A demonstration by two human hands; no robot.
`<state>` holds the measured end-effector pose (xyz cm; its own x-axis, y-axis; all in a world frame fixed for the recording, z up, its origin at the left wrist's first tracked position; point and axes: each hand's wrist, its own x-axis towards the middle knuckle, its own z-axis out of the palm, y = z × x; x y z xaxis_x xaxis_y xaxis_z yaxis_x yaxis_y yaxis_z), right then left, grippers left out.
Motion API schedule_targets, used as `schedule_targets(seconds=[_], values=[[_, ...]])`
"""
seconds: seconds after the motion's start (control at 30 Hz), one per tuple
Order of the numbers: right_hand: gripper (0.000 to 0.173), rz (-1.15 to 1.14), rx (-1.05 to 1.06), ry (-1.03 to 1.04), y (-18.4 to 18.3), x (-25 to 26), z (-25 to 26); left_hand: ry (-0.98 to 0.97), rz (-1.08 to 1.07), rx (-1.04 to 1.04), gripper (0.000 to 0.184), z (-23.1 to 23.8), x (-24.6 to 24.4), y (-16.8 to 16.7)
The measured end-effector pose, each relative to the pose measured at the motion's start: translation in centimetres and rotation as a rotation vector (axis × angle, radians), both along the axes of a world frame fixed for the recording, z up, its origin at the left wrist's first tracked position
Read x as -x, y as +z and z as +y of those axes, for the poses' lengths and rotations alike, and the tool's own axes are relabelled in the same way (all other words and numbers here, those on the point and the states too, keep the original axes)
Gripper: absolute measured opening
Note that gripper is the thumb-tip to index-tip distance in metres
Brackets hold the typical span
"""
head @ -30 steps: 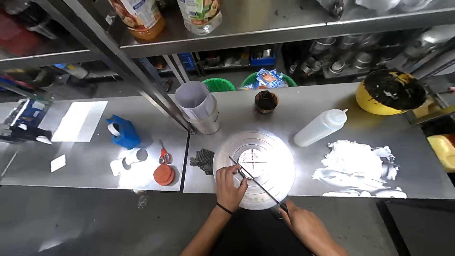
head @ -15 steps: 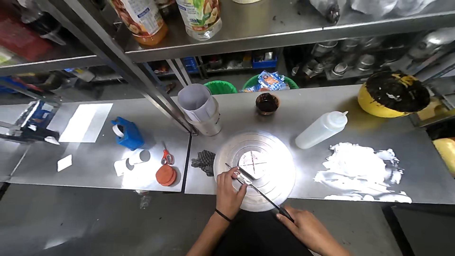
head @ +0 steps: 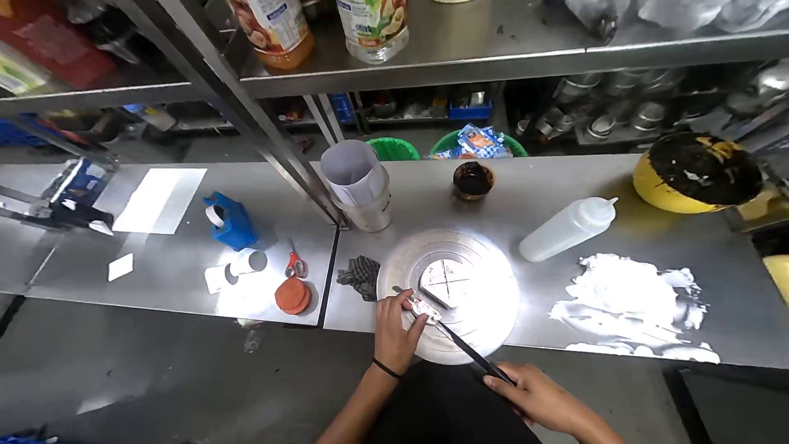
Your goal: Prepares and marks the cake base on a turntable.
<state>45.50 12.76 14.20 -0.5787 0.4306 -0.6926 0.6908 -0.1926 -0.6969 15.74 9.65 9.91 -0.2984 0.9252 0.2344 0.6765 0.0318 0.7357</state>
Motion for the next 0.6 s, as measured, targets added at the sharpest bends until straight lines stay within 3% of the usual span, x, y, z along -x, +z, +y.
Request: schedule_targets(seconds=[0.3, 0.47, 0.53, 0.6], values=[[0.042, 0.044, 0.052, -0.039, -0.1, -0.3, -0.5, -0.001, -0.202, -0.033, 0.050, -0.7, 0.6, 0.9], [0.042, 0.064, 0.035, -0.064, 0.2, -0.5, -1.0, 0.210, -0.419, -0.128, 0.046, -0.6, 3.3, 0.6], [0.043, 0.065, -0.009, -0.066, 0.4, -0.4, -1.2, 0.328, -0.451, -0.054, 0.045, 0.0, 5.4, -0.6], [0.044, 0.064, -0.073, -0.064, 0.7, -0.1, -1.4, 0.363, -0.341, 0.093, 0.044, 0.8, 8.2, -2.2]])
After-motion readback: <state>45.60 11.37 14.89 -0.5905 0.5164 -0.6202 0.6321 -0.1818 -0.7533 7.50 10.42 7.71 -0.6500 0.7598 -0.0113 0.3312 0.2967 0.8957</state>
